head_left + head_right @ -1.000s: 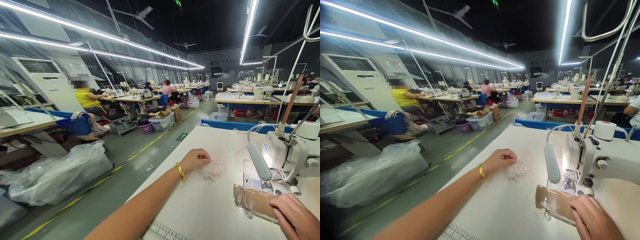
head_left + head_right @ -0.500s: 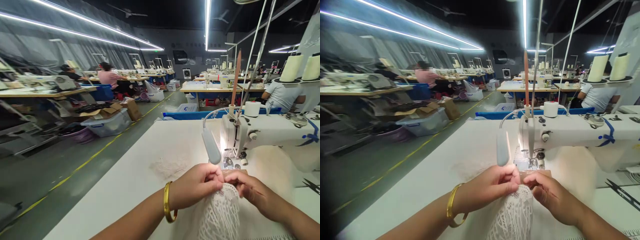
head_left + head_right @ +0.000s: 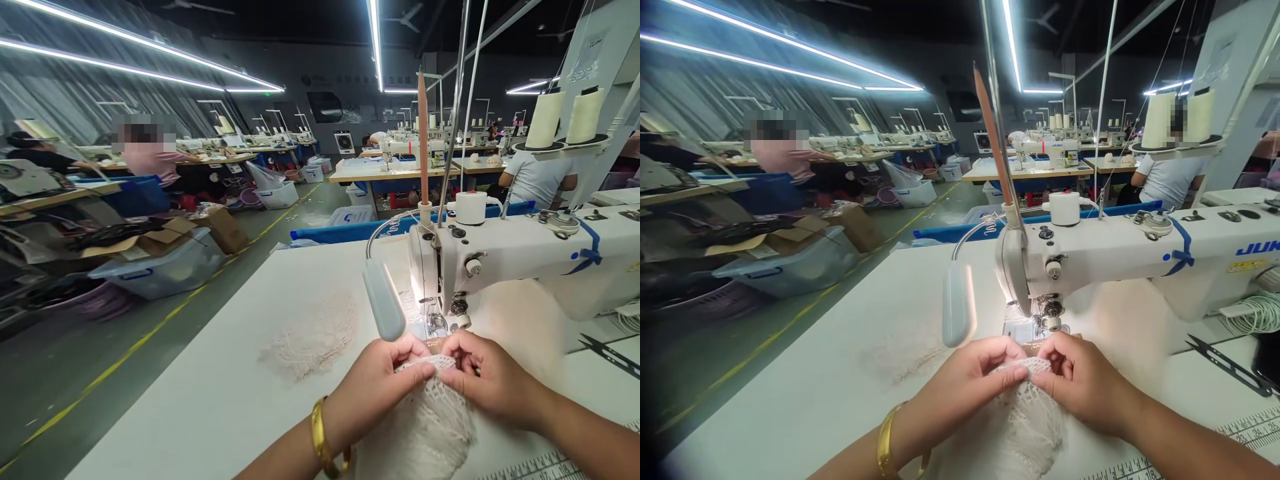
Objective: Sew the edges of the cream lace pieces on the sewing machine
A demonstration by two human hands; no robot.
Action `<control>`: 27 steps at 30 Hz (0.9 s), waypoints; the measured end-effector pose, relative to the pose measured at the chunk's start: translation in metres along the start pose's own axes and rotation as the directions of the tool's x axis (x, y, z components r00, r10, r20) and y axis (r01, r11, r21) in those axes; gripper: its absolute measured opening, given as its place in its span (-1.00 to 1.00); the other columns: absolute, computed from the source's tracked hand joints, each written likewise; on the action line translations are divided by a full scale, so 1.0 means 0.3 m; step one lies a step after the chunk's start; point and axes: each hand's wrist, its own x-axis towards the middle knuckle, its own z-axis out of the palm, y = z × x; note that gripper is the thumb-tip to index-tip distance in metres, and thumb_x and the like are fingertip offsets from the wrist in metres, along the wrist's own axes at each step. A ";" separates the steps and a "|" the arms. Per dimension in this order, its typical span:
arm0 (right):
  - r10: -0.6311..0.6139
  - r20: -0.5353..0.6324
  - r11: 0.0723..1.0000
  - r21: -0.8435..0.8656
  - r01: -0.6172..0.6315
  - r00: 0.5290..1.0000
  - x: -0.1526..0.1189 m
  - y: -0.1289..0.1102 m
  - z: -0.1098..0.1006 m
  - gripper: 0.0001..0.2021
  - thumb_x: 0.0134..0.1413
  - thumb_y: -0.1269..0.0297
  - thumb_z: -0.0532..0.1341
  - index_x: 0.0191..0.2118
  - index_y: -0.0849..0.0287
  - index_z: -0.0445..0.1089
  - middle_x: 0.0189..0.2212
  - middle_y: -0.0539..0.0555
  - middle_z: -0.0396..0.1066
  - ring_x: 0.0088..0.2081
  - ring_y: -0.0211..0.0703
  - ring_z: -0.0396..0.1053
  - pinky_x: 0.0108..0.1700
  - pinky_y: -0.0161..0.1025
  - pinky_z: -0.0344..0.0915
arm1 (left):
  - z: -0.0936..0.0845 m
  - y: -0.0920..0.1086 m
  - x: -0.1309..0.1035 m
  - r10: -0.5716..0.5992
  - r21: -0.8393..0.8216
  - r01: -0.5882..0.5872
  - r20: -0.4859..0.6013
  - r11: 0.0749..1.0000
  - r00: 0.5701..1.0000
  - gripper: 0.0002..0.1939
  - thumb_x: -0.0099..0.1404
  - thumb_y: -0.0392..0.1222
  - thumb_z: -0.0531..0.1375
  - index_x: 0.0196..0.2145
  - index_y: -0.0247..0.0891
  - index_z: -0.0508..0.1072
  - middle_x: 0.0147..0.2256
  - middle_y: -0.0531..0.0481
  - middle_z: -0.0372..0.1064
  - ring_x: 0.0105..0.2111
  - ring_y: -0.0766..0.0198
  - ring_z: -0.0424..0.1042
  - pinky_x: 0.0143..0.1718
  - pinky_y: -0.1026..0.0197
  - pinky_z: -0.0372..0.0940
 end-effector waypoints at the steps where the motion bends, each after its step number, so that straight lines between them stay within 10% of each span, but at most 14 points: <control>1: 0.013 -0.005 1.000 -0.017 -0.013 1.000 -0.001 -0.005 -0.001 -0.84 0.19 0.20 0.32 -0.22 0.10 0.36 -0.43 -0.10 0.22 -0.42 -0.26 0.11 -0.38 -0.31 0.08 | 0.001 -0.001 0.000 -0.002 0.003 0.002 -0.009 1.000 1.000 -0.69 0.21 0.11 0.27 -0.41 -0.21 0.53 -0.41 0.03 0.46 -0.35 0.21 0.36 -0.30 0.22 0.22; 27: -0.025 0.027 0.998 0.054 0.024 0.999 0.012 0.003 -0.018 -0.74 0.27 0.03 0.29 -0.26 0.12 0.37 -0.43 -0.07 0.20 -0.37 -0.22 0.15 -0.36 -0.30 0.12 | 0.013 -0.014 -0.003 -0.039 -0.093 0.035 -0.041 0.995 0.998 -0.64 0.19 0.17 0.35 -0.31 -0.20 0.64 -0.38 -0.04 0.58 -0.34 0.16 0.48 -0.31 0.21 0.36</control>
